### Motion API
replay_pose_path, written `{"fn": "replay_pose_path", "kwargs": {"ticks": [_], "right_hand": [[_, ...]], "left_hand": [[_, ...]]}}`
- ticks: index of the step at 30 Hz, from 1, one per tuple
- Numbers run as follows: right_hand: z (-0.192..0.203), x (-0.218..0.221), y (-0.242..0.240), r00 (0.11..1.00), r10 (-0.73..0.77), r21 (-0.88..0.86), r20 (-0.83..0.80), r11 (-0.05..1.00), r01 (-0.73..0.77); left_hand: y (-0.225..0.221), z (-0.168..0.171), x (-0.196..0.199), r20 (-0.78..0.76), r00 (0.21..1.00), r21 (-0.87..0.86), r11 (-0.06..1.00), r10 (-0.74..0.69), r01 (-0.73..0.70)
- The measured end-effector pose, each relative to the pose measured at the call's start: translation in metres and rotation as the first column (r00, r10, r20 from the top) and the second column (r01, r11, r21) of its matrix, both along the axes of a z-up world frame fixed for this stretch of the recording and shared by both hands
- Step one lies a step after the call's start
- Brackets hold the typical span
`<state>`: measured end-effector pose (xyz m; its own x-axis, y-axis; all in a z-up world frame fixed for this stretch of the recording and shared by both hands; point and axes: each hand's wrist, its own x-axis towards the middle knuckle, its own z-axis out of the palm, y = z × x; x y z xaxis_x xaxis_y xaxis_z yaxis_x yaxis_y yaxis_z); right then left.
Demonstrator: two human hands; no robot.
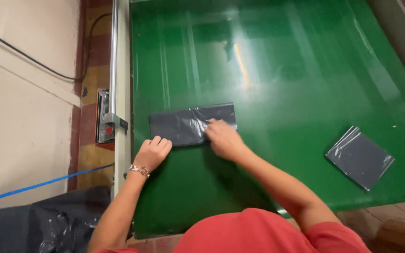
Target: Picking up plastic bags from a conveyor belt, folding them into smaller rectangles, and stacking them neatly in a plastic crate.
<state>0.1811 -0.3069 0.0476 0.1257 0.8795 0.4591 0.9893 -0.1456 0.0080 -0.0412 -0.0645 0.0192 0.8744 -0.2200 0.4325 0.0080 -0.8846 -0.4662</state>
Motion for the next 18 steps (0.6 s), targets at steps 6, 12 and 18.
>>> {"fn": "replay_pose_path", "kwargs": {"ticks": [6,12,18], "right_hand": [[-0.007,-0.059,0.028,0.940,0.267,0.046,-0.212,0.964,-0.263],[-0.025,-0.102,-0.020,0.814,0.393,0.131,-0.428,0.918,-0.374],[-0.051,-0.095,-0.076,0.349,0.442,0.336,-0.827,0.884,-0.325]], "left_hand": [[-0.008,0.020,0.015,-0.064,0.991,0.043,0.992,-0.116,0.119],[-0.095,0.080,0.016,-0.691,0.692,-0.528,0.799,-0.208,-0.288],[-0.066,0.048,0.056,-0.489,0.686,-0.760,-0.124,-0.538,-0.639]]}}
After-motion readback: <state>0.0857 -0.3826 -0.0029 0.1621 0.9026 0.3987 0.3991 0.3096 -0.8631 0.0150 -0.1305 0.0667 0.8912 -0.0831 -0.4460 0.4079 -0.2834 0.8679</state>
